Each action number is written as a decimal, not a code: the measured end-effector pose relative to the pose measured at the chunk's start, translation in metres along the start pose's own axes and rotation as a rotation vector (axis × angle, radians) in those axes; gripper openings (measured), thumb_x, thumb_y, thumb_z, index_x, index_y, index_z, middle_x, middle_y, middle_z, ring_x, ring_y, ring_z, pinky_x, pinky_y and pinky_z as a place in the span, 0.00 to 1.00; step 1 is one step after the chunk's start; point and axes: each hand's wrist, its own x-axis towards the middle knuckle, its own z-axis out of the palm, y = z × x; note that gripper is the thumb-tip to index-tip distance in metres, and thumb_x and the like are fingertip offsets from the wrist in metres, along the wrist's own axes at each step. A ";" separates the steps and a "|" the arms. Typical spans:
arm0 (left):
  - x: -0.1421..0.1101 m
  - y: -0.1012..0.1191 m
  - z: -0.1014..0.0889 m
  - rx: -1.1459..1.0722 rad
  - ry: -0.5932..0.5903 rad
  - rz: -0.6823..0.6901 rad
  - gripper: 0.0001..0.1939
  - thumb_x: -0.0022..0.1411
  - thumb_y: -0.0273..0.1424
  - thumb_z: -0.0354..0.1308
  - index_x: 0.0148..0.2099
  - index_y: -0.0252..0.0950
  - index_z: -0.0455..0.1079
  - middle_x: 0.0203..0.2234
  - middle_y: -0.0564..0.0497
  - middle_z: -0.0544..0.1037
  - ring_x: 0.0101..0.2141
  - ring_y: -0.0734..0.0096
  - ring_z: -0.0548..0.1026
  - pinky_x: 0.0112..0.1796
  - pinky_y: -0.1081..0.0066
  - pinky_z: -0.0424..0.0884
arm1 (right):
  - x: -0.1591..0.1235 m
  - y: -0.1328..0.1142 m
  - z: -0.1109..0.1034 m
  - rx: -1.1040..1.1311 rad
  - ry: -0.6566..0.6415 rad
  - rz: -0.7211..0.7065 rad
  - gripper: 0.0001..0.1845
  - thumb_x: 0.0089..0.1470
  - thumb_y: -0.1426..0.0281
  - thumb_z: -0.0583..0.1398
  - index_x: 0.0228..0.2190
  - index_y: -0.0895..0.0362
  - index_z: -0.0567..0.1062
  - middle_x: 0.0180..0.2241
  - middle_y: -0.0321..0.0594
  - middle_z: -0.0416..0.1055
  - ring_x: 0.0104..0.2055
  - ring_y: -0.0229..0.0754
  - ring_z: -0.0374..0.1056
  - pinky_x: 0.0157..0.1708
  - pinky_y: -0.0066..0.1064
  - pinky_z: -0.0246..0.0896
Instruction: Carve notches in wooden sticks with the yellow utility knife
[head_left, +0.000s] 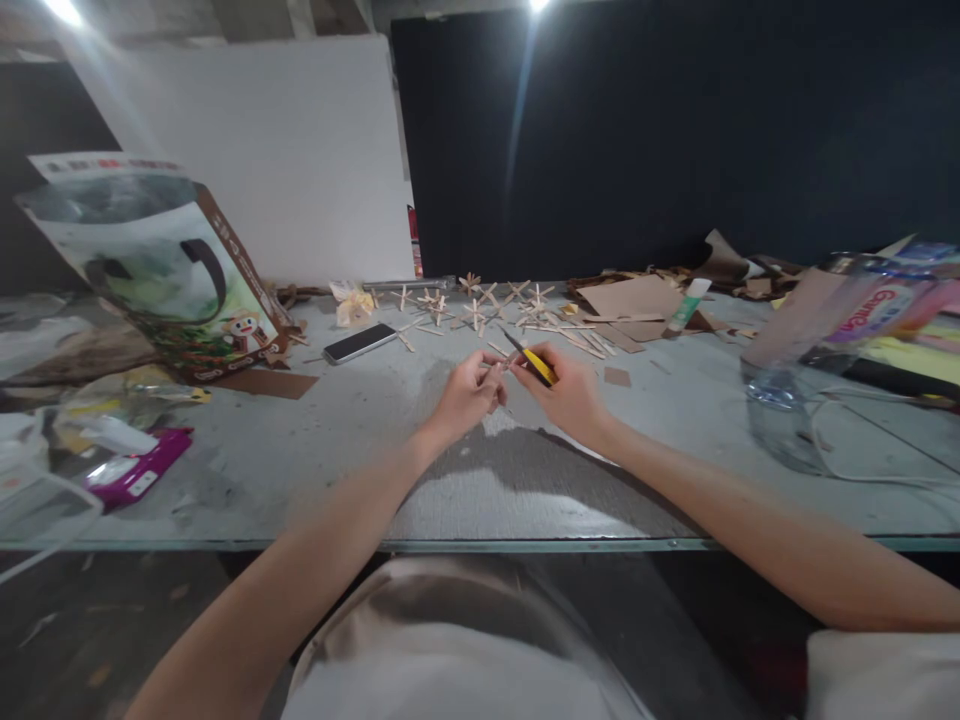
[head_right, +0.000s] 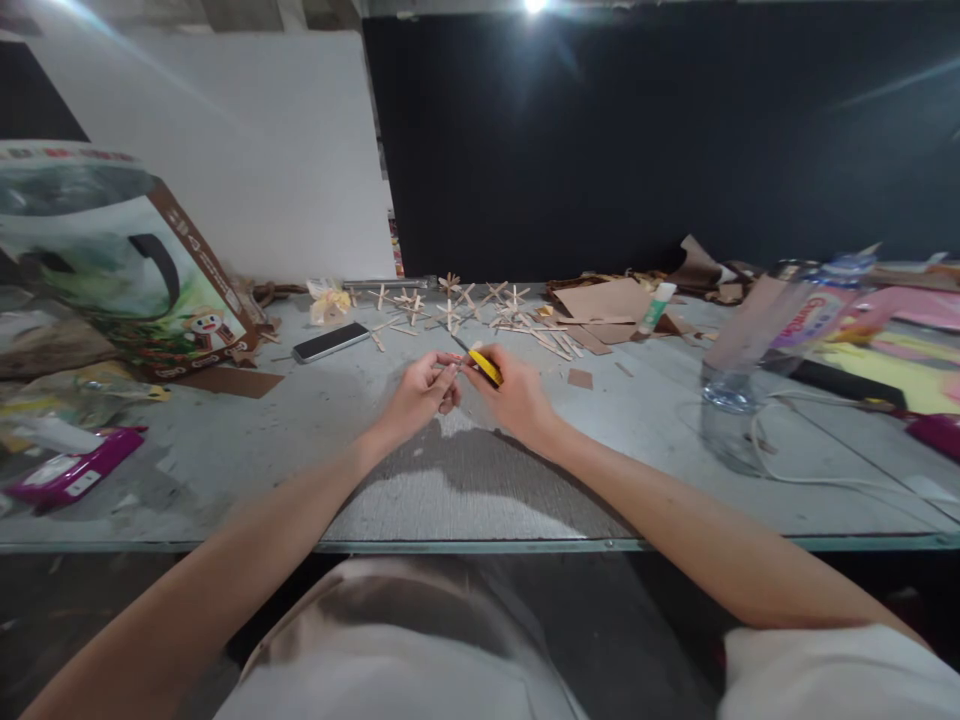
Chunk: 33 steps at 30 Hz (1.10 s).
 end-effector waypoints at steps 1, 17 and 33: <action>0.000 0.001 0.000 0.003 -0.013 -0.009 0.16 0.70 0.48 0.58 0.41 0.41 0.64 0.17 0.57 0.74 0.15 0.74 0.65 0.20 0.73 0.59 | 0.000 0.002 0.000 -0.022 -0.006 -0.022 0.17 0.63 0.53 0.62 0.39 0.54 0.77 0.36 0.44 0.79 0.36 0.47 0.74 0.38 0.36 0.66; -0.002 0.013 -0.002 0.120 0.003 -0.131 0.12 0.69 0.42 0.57 0.40 0.38 0.68 0.16 0.60 0.70 0.16 0.78 0.62 0.23 0.73 0.57 | 0.004 0.022 -0.004 -0.198 -0.110 -0.282 0.15 0.69 0.57 0.57 0.42 0.53 0.78 0.37 0.46 0.80 0.38 0.48 0.76 0.38 0.35 0.68; 0.002 0.008 -0.003 0.189 0.009 -0.112 0.05 0.65 0.33 0.56 0.39 0.37 0.69 0.14 0.59 0.70 0.15 0.76 0.64 0.24 0.74 0.60 | 0.005 0.017 -0.001 -0.272 -0.274 -0.059 0.11 0.70 0.61 0.56 0.41 0.54 0.74 0.39 0.47 0.80 0.39 0.50 0.75 0.36 0.34 0.60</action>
